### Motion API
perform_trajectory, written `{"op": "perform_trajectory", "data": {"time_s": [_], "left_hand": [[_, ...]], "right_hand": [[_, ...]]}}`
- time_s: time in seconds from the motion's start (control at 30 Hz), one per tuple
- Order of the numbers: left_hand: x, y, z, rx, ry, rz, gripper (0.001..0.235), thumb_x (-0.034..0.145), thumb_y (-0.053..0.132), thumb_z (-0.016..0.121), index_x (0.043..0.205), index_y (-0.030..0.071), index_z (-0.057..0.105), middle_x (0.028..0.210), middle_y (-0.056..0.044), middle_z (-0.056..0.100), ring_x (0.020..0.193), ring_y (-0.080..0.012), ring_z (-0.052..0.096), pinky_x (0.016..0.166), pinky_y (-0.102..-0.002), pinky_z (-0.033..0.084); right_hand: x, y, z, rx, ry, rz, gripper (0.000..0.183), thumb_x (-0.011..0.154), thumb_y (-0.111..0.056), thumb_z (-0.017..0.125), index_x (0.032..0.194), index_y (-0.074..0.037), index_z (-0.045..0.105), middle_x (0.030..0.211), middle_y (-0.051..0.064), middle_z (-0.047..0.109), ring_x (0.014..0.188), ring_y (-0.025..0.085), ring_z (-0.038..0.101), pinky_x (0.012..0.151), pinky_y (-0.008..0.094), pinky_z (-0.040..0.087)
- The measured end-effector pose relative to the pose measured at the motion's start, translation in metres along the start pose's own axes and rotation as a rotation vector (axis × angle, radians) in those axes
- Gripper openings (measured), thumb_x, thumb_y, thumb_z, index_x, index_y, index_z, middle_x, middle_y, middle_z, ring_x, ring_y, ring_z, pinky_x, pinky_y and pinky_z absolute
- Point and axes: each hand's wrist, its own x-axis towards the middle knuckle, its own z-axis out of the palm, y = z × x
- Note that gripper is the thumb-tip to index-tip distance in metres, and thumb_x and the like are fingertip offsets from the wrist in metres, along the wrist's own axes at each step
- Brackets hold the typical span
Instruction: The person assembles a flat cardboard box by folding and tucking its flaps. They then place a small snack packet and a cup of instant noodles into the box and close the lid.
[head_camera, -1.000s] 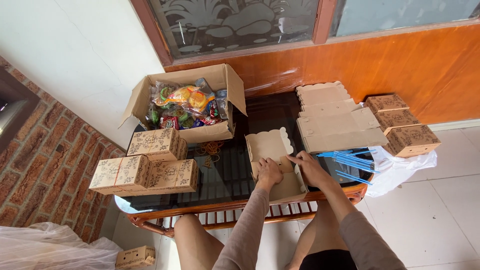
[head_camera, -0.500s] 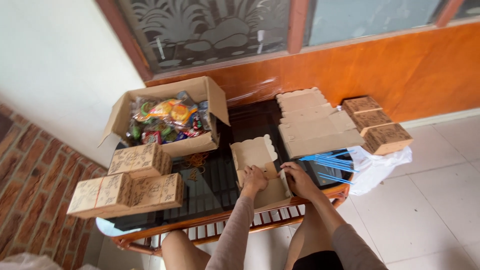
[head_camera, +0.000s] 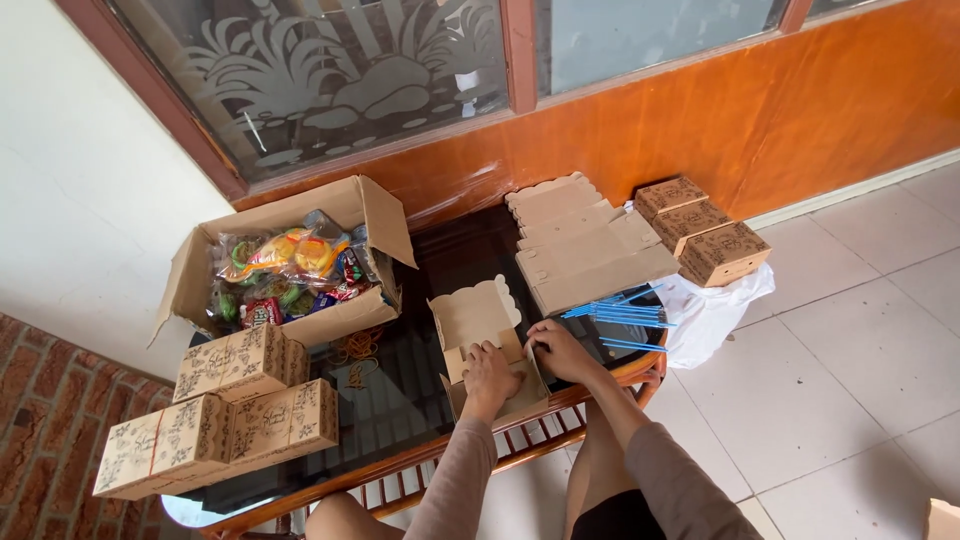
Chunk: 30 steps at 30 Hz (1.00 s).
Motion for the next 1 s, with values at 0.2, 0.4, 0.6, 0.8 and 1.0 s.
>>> {"op": "perform_trajectory", "data": {"time_s": [0.2,0.4,0.6,0.8,1.0], "left_hand": [[0.035,-0.024,0.065,-0.076,-0.138,-0.085,0.064,0.085,0.046,0.076,0.117,0.003,0.041,0.117,-0.021,0.057,0.111,-0.0427,0.066,0.087,-0.053,0.059],[0.070,-0.052,0.110,-0.208,-0.217,0.006,0.056,0.083,0.040,0.074,0.110,-0.005,0.055,0.109,-0.027,0.066,0.107,-0.0465,0.069,0.082,-0.054,0.060],[-0.002,0.001,-0.027,-0.240,-0.446,-0.019,0.049,0.075,0.035,0.080,0.108,0.000,0.070,0.121,-0.027,0.069,0.120,-0.0405,0.066,0.096,-0.046,0.058],[0.038,-0.010,0.032,-0.211,-0.411,-0.079,0.041,0.076,0.024,0.079,0.107,-0.001,0.070,0.106,-0.024,0.073,0.107,-0.0401,0.071,0.084,-0.048,0.061],[0.023,-0.007,0.020,-0.304,-0.403,-0.045,0.031,0.081,0.014,0.072,0.103,-0.007,0.070,0.105,-0.028,0.072,0.107,-0.0458,0.070,0.083,-0.054,0.060]], "right_hand": [[0.020,-0.011,-0.003,0.033,-0.089,0.271,0.020,0.095,-0.021,0.054,0.106,-0.019,0.070,0.115,0.015,0.064,0.114,0.035,0.063,0.099,0.047,0.049],[0.018,-0.056,-0.027,0.086,-0.217,0.468,0.042,0.095,-0.047,0.041,0.128,-0.038,0.066,0.137,0.011,0.056,0.135,0.034,0.052,0.114,0.043,0.036],[0.018,-0.056,-0.028,0.299,-0.151,0.484,0.047,0.094,-0.045,0.050,0.136,-0.035,0.067,0.137,0.021,0.056,0.132,0.040,0.053,0.110,0.043,0.040],[0.029,-0.038,-0.016,0.225,-0.119,0.375,0.037,0.092,-0.038,0.056,0.116,-0.021,0.077,0.121,0.022,0.071,0.122,0.039,0.062,0.100,0.042,0.050],[0.030,-0.044,-0.018,0.207,-0.123,0.383,0.043,0.095,-0.035,0.056,0.135,-0.027,0.067,0.126,0.030,0.067,0.126,0.043,0.059,0.103,0.048,0.049]]}}
